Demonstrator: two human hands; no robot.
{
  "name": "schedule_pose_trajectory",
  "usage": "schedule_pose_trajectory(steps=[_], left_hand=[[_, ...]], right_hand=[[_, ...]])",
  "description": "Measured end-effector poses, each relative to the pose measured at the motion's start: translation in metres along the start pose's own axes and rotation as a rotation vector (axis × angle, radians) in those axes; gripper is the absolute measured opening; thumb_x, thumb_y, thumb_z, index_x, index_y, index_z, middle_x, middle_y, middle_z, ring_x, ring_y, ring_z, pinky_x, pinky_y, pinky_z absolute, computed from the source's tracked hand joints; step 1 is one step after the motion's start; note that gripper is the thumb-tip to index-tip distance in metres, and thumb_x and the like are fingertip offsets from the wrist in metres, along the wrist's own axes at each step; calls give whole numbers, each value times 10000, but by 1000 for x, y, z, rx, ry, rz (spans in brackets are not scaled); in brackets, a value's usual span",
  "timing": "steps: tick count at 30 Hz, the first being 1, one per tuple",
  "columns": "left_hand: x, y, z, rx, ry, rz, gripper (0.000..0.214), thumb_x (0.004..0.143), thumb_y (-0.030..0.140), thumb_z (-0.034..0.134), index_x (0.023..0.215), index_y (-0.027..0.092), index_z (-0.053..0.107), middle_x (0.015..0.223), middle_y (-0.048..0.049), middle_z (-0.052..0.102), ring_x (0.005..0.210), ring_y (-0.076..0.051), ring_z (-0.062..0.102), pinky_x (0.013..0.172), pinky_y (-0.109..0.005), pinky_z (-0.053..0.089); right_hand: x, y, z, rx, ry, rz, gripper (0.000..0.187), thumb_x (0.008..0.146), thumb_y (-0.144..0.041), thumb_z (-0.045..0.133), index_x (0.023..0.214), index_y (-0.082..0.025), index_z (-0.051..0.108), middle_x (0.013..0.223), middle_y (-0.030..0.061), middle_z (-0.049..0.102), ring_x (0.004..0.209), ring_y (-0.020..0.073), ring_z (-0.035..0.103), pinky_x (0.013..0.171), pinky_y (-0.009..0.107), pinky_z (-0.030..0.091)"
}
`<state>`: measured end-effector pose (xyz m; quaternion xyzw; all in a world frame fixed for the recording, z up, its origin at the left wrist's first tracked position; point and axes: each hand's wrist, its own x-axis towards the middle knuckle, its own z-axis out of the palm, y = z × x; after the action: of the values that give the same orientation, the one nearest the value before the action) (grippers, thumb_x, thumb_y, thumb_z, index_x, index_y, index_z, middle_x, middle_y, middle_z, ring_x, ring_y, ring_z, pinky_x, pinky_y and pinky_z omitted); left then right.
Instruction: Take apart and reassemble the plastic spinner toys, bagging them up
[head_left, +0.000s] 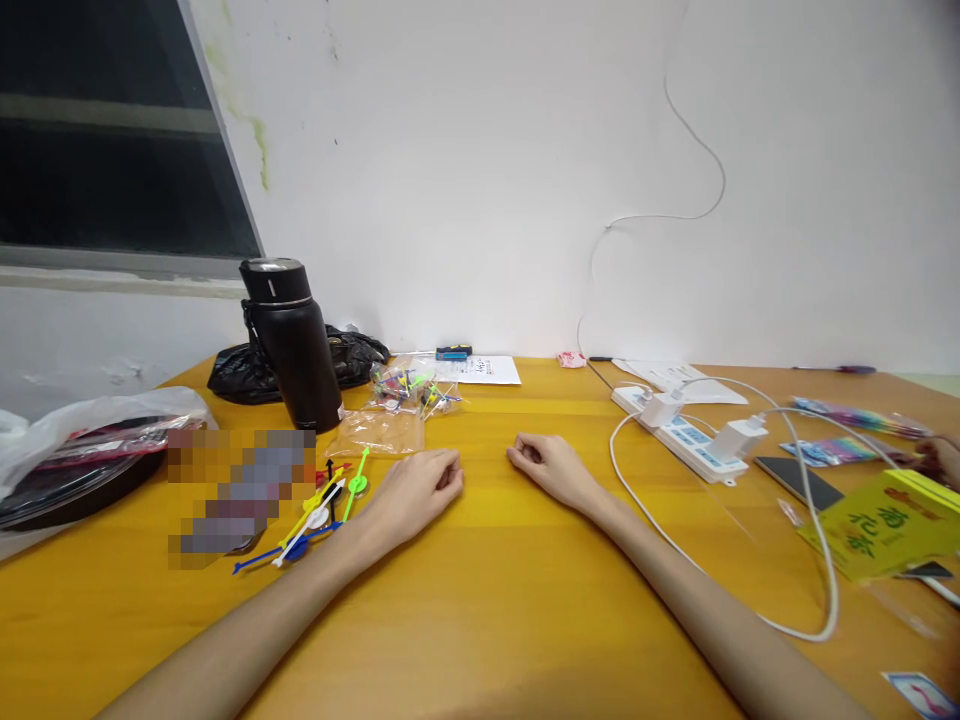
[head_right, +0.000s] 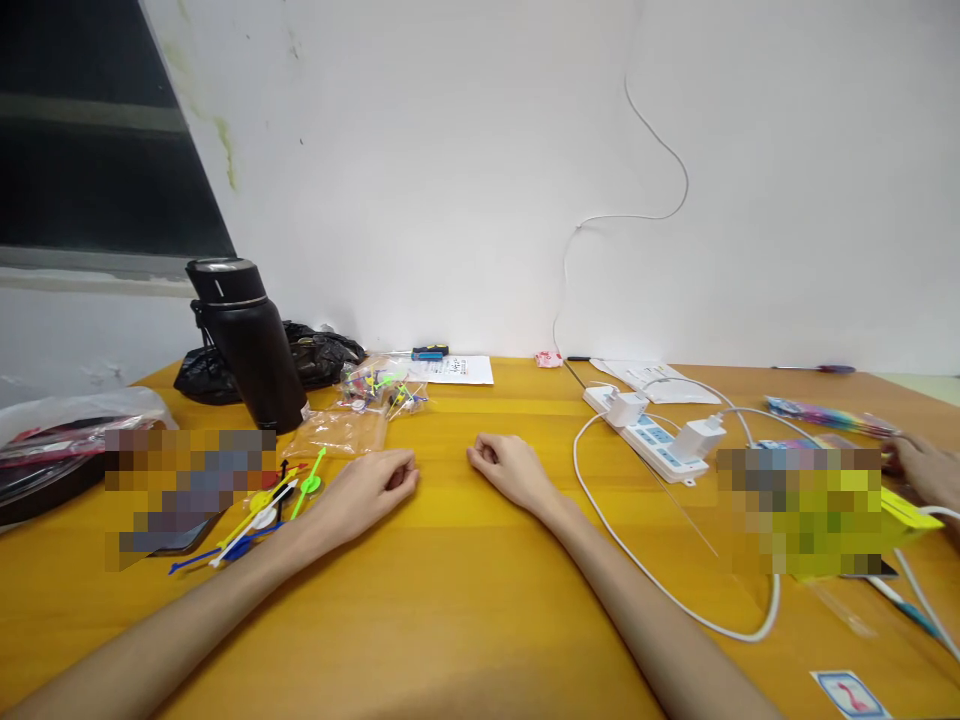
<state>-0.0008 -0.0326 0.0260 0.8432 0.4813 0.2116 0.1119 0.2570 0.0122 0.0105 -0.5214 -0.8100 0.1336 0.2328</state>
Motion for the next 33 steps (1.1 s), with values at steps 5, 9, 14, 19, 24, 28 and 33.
schedule_pose_trajectory(steps=[5, 9, 14, 19, 24, 28, 33], left_hand=[[0, 3, -10, 297, 188, 64, 188, 983, 243, 428, 940, 191, 604, 1122, -121, 638, 1089, -292, 583, 824, -385, 493], [-4, -5, -14, 470, 266, 10, 166, 937, 232, 527, 989, 152, 663, 1414, -206, 525, 1341, -413, 434, 1041, -554, 432], [-9, -15, -10, 477, 185, -36, 213, 910, 227, 576, 1054, 124, 696, 1441, -220, 539, 1368, -439, 438, 1085, -591, 401], [-7, -11, -5, 474, 126, -47, 330, 936, 220, 523, 1200, 79, 662, 1343, -225, 635, 1220, -403, 583, 1012, -565, 473], [-3, -15, -3, 441, 180, -2, 408, 929, 143, 505, 1322, 91, 602, 1392, -194, 617, 1211, -366, 612, 1023, -540, 488], [1, -13, -2, 268, 249, 215, 460, 932, 59, 473, 1375, 149, 560, 1453, -119, 583, 1303, -269, 570, 1071, -434, 493], [-1, 2, -5, 62, 207, 524, 375, 993, 78, 457, 1318, 208, 591, 1356, -55, 662, 1259, -174, 608, 1069, -350, 506]], right_hand=[[0, 1, 0, 1, -1, -6, 315, 968, -406, 499, 732, -203, 550, 636, -21, 565, 588, 133, 492, 570, 257, 269], [-2, -1, -2, 4, 6, -4, 296, 963, -391, 509, 739, -204, 557, 634, -28, 561, 596, 128, 498, 572, 252, 271], [-3, -4, -4, 10, 16, -3, 283, 959, -371, 518, 735, -202, 557, 650, -27, 577, 599, 123, 502, 572, 248, 276], [-2, -4, -4, -6, 21, -20, 286, 960, -357, 514, 724, -201, 554, 633, -24, 567, 588, 126, 492, 573, 251, 269], [-3, -4, -1, -9, 51, -11, 299, 955, -366, 527, 705, -202, 543, 629, -17, 576, 586, 130, 493, 567, 261, 264], [-4, -9, 3, 132, 124, 43, 296, 960, -408, 529, 749, -206, 577, 668, -4, 606, 610, 143, 519, 590, 267, 322], [-2, -19, 5, 657, 157, 67, 401, 990, -508, 450, 1260, -248, 593, 1070, 53, 659, 717, 156, 583, 617, 276, 462]])
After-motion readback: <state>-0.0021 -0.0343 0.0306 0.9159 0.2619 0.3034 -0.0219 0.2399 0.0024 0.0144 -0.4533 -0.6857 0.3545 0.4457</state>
